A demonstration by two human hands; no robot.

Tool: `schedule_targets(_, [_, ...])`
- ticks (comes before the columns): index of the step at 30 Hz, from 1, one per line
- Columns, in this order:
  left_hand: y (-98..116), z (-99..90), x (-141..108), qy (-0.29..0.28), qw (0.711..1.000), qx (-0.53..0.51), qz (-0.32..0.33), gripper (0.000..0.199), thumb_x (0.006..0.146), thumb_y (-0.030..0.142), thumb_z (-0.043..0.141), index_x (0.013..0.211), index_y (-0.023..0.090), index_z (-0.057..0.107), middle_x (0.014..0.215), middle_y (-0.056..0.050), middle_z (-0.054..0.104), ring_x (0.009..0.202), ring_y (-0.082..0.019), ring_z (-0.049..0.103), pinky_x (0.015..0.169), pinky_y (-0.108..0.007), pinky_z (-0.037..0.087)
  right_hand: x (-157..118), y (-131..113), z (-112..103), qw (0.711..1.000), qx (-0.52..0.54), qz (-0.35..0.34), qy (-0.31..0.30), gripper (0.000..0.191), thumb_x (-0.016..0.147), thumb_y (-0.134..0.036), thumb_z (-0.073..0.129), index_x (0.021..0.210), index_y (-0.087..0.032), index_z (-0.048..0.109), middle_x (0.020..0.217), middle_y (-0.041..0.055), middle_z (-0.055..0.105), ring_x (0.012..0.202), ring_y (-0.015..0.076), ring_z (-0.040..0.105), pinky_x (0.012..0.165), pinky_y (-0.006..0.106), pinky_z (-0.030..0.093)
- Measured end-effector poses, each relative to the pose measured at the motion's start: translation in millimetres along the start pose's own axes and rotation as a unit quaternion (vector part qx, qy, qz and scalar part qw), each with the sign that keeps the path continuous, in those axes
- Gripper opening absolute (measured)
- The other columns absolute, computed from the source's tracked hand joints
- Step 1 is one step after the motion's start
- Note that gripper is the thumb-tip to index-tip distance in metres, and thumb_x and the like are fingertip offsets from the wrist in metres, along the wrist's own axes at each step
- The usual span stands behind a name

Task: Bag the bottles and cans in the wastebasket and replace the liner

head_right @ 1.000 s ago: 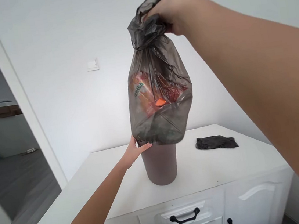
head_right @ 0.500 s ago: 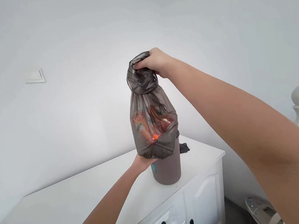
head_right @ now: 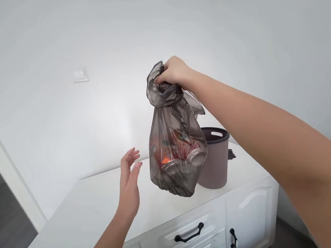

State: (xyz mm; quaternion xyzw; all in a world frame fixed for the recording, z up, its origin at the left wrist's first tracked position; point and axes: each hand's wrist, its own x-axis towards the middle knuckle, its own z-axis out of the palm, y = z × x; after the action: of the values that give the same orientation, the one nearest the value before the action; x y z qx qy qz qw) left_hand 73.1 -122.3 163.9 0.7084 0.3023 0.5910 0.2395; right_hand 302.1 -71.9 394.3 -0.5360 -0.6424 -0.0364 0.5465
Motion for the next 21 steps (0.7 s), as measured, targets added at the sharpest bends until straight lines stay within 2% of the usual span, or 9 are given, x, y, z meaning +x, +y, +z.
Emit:
schedule_targets(2, [15, -11.3, -18, -0.027, 0.992, 0.09, 0.079, 0.037, 0.091, 0.037, 0.053, 0.127, 0.031, 0.048, 0.133, -0.006, 0.051, 0.124, -0.023, 0.048, 0.101, -0.039, 0.044, -12, -13, 20, 0.995, -0.095, -0.007, -0.029, 0.017, 0.06, -0.02, 0.077, 0.063, -0.012, 0.063, 0.061, -0.0002, 0.054, 0.066, 0.0144, 0.055, 0.061, 0.026, 0.045])
schedule_targets(4, [13, -22.2, -30, -0.06, 0.981, 0.162, 0.091, 0.029, 0.09, 0.033, 0.055, 0.119, 0.029, 0.054, 0.122, -0.005, 0.057, 0.111, -0.021, 0.055, 0.09, -0.036, 0.049, -22, -23, 39, 0.984, -0.165, -0.04, -0.047, 0.014, 0.065, -0.023, 0.074, 0.064, -0.013, 0.064, 0.062, 0.0007, 0.056, 0.069, 0.0154, 0.056, 0.061, 0.026, 0.043])
schedule_targets(7, [-18, -44.4, -35, -0.106, 0.97, 0.213, 0.045, 0.015, 0.092, 0.028, 0.049, 0.102, 0.027, 0.061, 0.106, -0.003, 0.061, 0.092, -0.018, 0.06, 0.076, -0.032, 0.051, -36, -29, 69, 0.976, -0.187, -0.072, -0.08, 0.014, 0.067, -0.026, 0.07, 0.066, -0.013, 0.065, 0.065, 0.0028, 0.06, 0.07, 0.0172, 0.058, 0.061, 0.026, 0.041])
schedule_targets(10, [-60, -73.0, -30, -0.144, 0.958, 0.247, -0.007, 0.014, 0.09, 0.027, 0.049, 0.086, 0.025, 0.062, 0.095, -0.002, 0.063, 0.081, -0.017, 0.061, 0.072, -0.031, 0.051, -49, -24, 102, 0.976, -0.161, -0.063, -0.129, 0.012, 0.067, -0.026, 0.068, 0.069, -0.013, 0.066, 0.066, 0.0048, 0.063, 0.07, 0.018, 0.059, 0.061, 0.026, 0.041])
schedule_targets(13, [-86, -97.2, -14, -0.109, 0.958, 0.261, -0.046, 0.014, 0.089, 0.028, 0.05, 0.091, 0.025, 0.064, 0.098, -0.004, 0.065, 0.084, -0.02, 0.064, 0.076, -0.035, 0.051, -59, -18, 137, 0.984, -0.08, -0.02, -0.159, 0.011, 0.067, -0.022, 0.066, 0.074, -0.013, 0.068, 0.066, 0.0061, 0.066, 0.071, 0.0182, 0.061, 0.063, 0.025, 0.042])
schedule_targets(15, [-88, -105.5, 0, -0.045, 0.97, 0.231, -0.055, 0.023, 0.09, 0.034, 0.051, 0.108, 0.025, 0.062, 0.111, -0.007, 0.065, 0.099, -0.023, 0.063, 0.085, -0.038, 0.051, -63, -16, 159, 0.985, -0.035, 0.005, -0.168, 0.011, 0.068, -0.021, 0.065, 0.076, -0.013, 0.069, 0.067, 0.0065, 0.067, 0.072, 0.0179, 0.062, 0.064, 0.024, 0.043])
schedule_targets(17, [-82, -107.3, 16, 0.011, 0.982, 0.18, -0.057, 0.047, 0.087, 0.043, 0.058, 0.13, 0.024, 0.052, 0.131, -0.011, 0.057, 0.12, -0.027, 0.055, 0.095, -0.041, 0.048, -64, -14, 180, 0.984, -0.014, 0.012, -0.177, 0.011, 0.07, -0.021, 0.064, 0.075, -0.013, 0.068, 0.067, 0.0062, 0.067, 0.071, 0.0171, 0.062, 0.063, 0.023, 0.043])
schedule_targets(19, [-74, -105.1, 32, 0.021, 0.989, 0.135, -0.053, 0.075, 0.077, 0.048, 0.07, 0.142, 0.024, 0.04, 0.144, -0.013, 0.046, 0.132, -0.03, 0.045, 0.101, -0.042, 0.044, -65, -14, 198, 0.982, -0.001, 0.012, -0.191, 0.009, 0.071, -0.022, 0.065, 0.072, -0.014, 0.067, 0.068, 0.0052, 0.068, 0.07, 0.0163, 0.063, 0.061, 0.022, 0.043])
schedule_targets(21, [-70, -102.8, 47, -0.006, 0.993, 0.104, -0.051, 0.085, 0.069, 0.047, 0.078, 0.142, 0.024, 0.041, 0.143, -0.012, 0.048, 0.13, -0.032, 0.046, 0.102, -0.043, 0.044, -68, -16, 211, 0.977, 0.015, 0.01, -0.21, 0.008, 0.07, -0.022, 0.067, 0.067, -0.014, 0.065, 0.067, 0.0042, 0.067, 0.07, 0.0161, 0.063, 0.06, 0.022, 0.043])
